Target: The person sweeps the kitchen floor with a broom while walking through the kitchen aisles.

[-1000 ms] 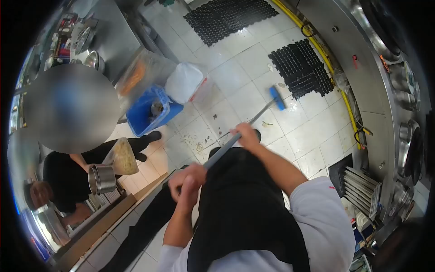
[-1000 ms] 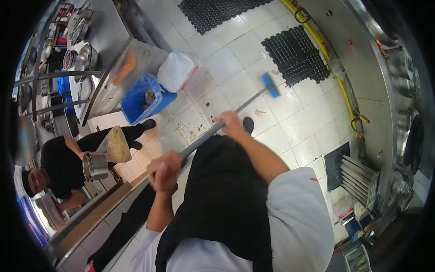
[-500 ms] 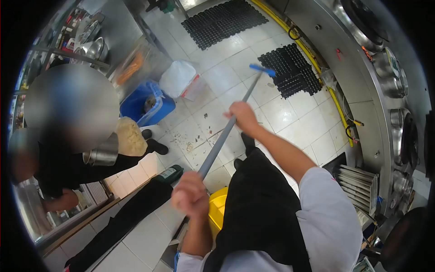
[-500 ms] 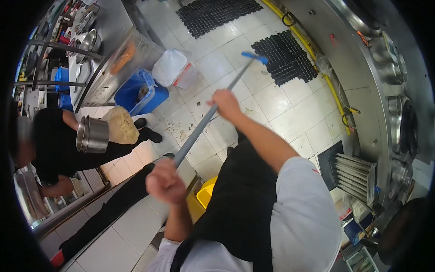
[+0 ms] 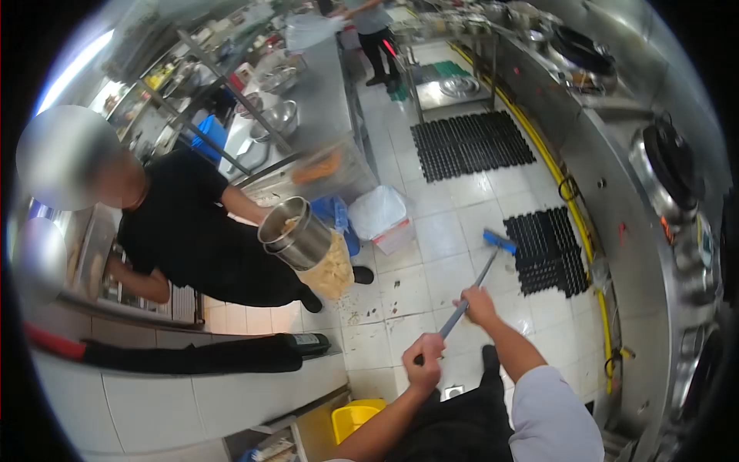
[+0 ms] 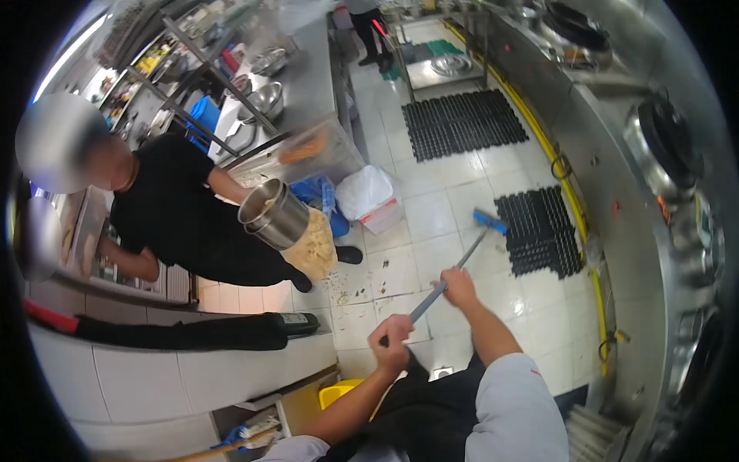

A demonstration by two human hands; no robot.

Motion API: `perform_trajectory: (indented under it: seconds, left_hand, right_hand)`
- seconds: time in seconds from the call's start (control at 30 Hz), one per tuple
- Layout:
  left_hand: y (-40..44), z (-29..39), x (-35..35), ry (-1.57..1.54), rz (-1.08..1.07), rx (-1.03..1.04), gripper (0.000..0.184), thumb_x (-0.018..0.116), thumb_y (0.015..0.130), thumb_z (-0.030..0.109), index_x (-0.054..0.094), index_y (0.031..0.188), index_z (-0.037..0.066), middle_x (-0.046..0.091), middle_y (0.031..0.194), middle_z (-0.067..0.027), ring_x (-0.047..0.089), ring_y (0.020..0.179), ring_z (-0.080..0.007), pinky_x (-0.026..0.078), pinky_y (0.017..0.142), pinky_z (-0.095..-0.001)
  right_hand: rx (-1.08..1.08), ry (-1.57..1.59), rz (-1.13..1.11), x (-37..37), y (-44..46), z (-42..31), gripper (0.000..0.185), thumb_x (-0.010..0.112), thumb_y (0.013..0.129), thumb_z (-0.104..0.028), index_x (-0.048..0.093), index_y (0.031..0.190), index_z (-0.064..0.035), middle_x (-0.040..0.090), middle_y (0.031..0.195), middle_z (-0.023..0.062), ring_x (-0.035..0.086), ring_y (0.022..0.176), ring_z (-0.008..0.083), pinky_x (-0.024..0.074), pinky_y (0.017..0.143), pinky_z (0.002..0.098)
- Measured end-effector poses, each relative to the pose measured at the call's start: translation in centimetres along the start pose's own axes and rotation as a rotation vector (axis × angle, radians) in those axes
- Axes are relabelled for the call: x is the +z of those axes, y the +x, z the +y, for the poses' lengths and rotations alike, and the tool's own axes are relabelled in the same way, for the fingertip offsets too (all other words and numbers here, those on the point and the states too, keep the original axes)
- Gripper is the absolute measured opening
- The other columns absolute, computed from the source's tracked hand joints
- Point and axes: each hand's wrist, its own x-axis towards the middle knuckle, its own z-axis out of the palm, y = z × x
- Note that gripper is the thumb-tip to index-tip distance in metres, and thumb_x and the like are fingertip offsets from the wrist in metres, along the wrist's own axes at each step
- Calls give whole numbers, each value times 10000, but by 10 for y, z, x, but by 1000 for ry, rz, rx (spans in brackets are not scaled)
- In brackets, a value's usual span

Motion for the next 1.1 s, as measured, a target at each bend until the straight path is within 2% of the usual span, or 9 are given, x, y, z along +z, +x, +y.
perform_trajectory:
  seconds: [0.1, 0.2, 0.33, 0.47, 0.63, 0.83, 0.9, 1.0, 1.1]
  left_hand:
    - [-14, 44, 8, 25, -19, 7, 380, 417, 1021, 56, 480, 652, -11, 547, 668, -90, 529, 647, -181, 465, 643, -322]
    - [-39, 74, 24, 32, -69, 10, 418, 422, 1016, 57, 460, 605, -8, 541, 630, -90, 531, 623, -193, 484, 665, -353]
    - [-70, 103, 30, 74, -72, -8, 435, 451, 994, 72, 465, 566, -4, 543, 592, -92, 541, 601, -216, 511, 716, -402]
    - [-74, 151, 12, 148, -77, 155, 363, 526, 933, 99, 532, 584, -4, 540, 574, -103, 518, 543, -232, 479, 610, -422]
    - [-80, 209, 28, 15, -206, 351, 398, 545, 920, 191, 449, 558, 55, 448, 490, -25, 400, 428, -169, 361, 493, -352]
    - [-85, 134, 86, 127, -12, 277, 317, 566, 892, 108, 481, 607, -1, 508, 596, -102, 500, 537, -237, 416, 552, -354]
    - [-92, 86, 96, 117, -160, 274, 270, 529, 874, 50, 466, 619, -14, 521, 634, -112, 512, 567, -243, 408, 558, -347]
    - [-104, 110, 103, 95, -138, 213, 287, 543, 858, 79, 455, 599, -5, 497, 597, -103, 494, 538, -233, 398, 544, -344]
    - [-90, 158, 105, 28, -166, 236, 324, 573, 833, 120, 431, 566, 4, 459, 544, -86, 464, 498, -217, 377, 512, -344]
  right_hand:
    - [-76, 70, -71, -24, -33, -9, 411, 616, 922, -442, 643, 733, -79, 634, 810, 153, 612, 892, 345, 409, 959, 529]
    - [-140, 125, -53, -38, -74, -3, 373, 666, 906, -361, 592, 694, -64, 596, 727, 144, 586, 763, 376, 446, 819, 511]
    - [-241, 373, -59, -44, -100, -7, 365, 668, 908, -314, 562, 671, -57, 595, 732, 172, 564, 750, 403, 425, 706, 496]
    - [-378, 433, -240, -33, -94, -48, 395, 606, 945, -365, 583, 682, -72, 605, 693, 172, 585, 717, 402, 451, 697, 518]
    - [-428, 489, -121, -94, -97, -94, 371, 603, 943, -316, 560, 652, -91, 614, 699, 139, 610, 738, 359, 428, 693, 463]
    - [-351, 352, 9, -84, -73, 17, 369, 632, 915, -321, 596, 647, -69, 614, 680, 147, 603, 720, 376, 464, 685, 504]
    - [-356, 313, -64, -78, -87, 44, 368, 633, 912, -321, 606, 646, -68, 619, 682, 149, 604, 717, 376, 471, 685, 510]
    - [-367, 235, -168, -70, -101, 43, 342, 629, 913, -313, 624, 659, -83, 634, 711, 139, 607, 727, 370, 478, 690, 490]
    - [-468, 467, -266, -53, -113, 19, 188, 615, 901, -239, 658, 768, -114, 654, 778, 127, 626, 820, 365, 494, 753, 487]
